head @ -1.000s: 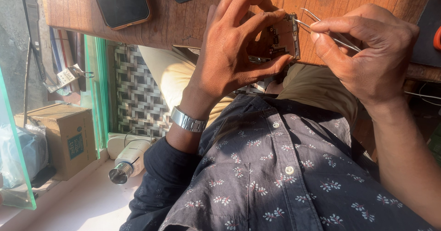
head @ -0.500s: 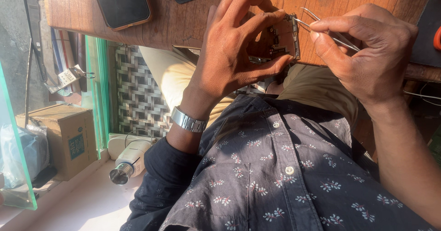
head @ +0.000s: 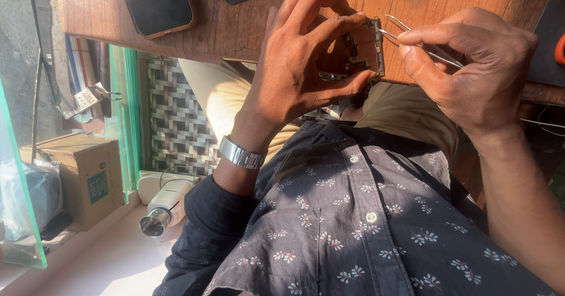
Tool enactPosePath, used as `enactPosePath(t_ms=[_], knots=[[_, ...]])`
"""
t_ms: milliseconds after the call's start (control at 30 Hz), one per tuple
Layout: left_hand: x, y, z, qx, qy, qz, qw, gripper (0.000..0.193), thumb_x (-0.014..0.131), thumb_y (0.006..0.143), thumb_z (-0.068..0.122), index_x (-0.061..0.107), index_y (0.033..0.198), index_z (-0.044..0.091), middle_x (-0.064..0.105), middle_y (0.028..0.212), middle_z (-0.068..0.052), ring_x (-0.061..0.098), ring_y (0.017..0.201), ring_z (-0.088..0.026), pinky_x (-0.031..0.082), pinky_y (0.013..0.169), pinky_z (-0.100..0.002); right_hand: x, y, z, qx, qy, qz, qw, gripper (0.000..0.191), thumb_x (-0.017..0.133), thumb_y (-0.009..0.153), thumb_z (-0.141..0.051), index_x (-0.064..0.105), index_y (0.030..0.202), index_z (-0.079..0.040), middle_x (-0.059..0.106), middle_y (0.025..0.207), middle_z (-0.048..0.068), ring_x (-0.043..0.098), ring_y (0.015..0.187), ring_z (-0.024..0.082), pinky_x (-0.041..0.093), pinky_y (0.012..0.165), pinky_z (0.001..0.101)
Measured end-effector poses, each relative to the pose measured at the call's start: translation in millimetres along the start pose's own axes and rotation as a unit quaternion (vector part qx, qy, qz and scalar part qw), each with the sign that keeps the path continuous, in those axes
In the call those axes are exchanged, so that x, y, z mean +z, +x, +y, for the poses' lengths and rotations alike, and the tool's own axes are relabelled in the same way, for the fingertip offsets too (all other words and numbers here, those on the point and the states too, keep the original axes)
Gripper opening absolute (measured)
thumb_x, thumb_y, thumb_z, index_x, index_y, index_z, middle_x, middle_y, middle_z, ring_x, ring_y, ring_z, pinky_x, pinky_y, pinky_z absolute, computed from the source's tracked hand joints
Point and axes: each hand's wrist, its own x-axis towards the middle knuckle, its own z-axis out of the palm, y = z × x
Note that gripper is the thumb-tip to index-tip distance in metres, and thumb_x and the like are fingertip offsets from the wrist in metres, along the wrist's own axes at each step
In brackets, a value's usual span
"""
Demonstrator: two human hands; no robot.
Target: The person uses tweezers to carefully manipulate and adjust small components on a disassembled mobile phone circuit board. They also use a small brush to clean the board surface. The work is performed on a wooden table with other phone parts and tools nearby.
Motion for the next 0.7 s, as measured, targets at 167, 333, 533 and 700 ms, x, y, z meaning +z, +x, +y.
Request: enactPosePath(t_ms=[167, 333, 533, 700], knots=[[-0.8, 0.2, 0.1, -0.002, -0.007, -0.006, 1.0, 0.059, 0.092, 0.088, 0.049, 0.07, 0.133, 0.017, 0.052, 0.139, -0.003, 0.053, 0.126, -0.025, 0.052, 0.113, -0.04, 0.7, -0.2, 0.7, 0.007, -0.013, 0.002, 1.0, 0.007, 0.081, 0.1, 0.004, 0.079, 0.103, -0.002, 0.065, 0.08, 0.006, 0.059, 0.063, 0.011, 0.042, 0.053, 0.0225], [-1.3, -0.5, 0.1, 0.002, -0.004, -0.005, 1.0, 0.059, 0.092, 0.088, 0.048, 0.07, 0.133, 0.017, 0.052, 0.139, -0.003, 0.052, 0.127, -0.026, 0.052, 0.113, -0.041, 1.1, -3.5, 2.0, 0.007, 0.01, 0.0, 1.0, 0.007, 0.078, 0.102, 0.005, 0.078, 0.104, -0.002, 0.067, 0.082, 0.005, 0.061, 0.069, 0.008, 0.043, 0.057, 0.0196], [0.2, -0.8, 0.5, -0.004, -0.006, -0.005, 1.0, 0.06, 0.091, 0.088, 0.049, 0.07, 0.133, 0.018, 0.051, 0.14, -0.004, 0.052, 0.127, -0.026, 0.052, 0.114, -0.041, 2.8, -3.4, 3.0, -0.004, 0.003, 0.002, 1.0, 0.006, 0.081, 0.103, 0.004, 0.078, 0.103, -0.001, 0.067, 0.081, 0.006, 0.061, 0.067, 0.009, 0.043, 0.056, 0.0206], [0.0, -0.2, -0.5, -0.005, -0.005, -0.007, 1.0, 0.059, 0.091, 0.087, 0.049, 0.07, 0.133, 0.018, 0.052, 0.139, -0.003, 0.053, 0.126, -0.026, 0.052, 0.113, -0.042, 0.8, -1.9, 1.6, 0.007, 0.006, -0.002, 1.0, 0.006, 0.081, 0.104, 0.004, 0.078, 0.102, -0.002, 0.067, 0.08, 0.005, 0.06, 0.067, 0.009, 0.042, 0.056, 0.0206]])
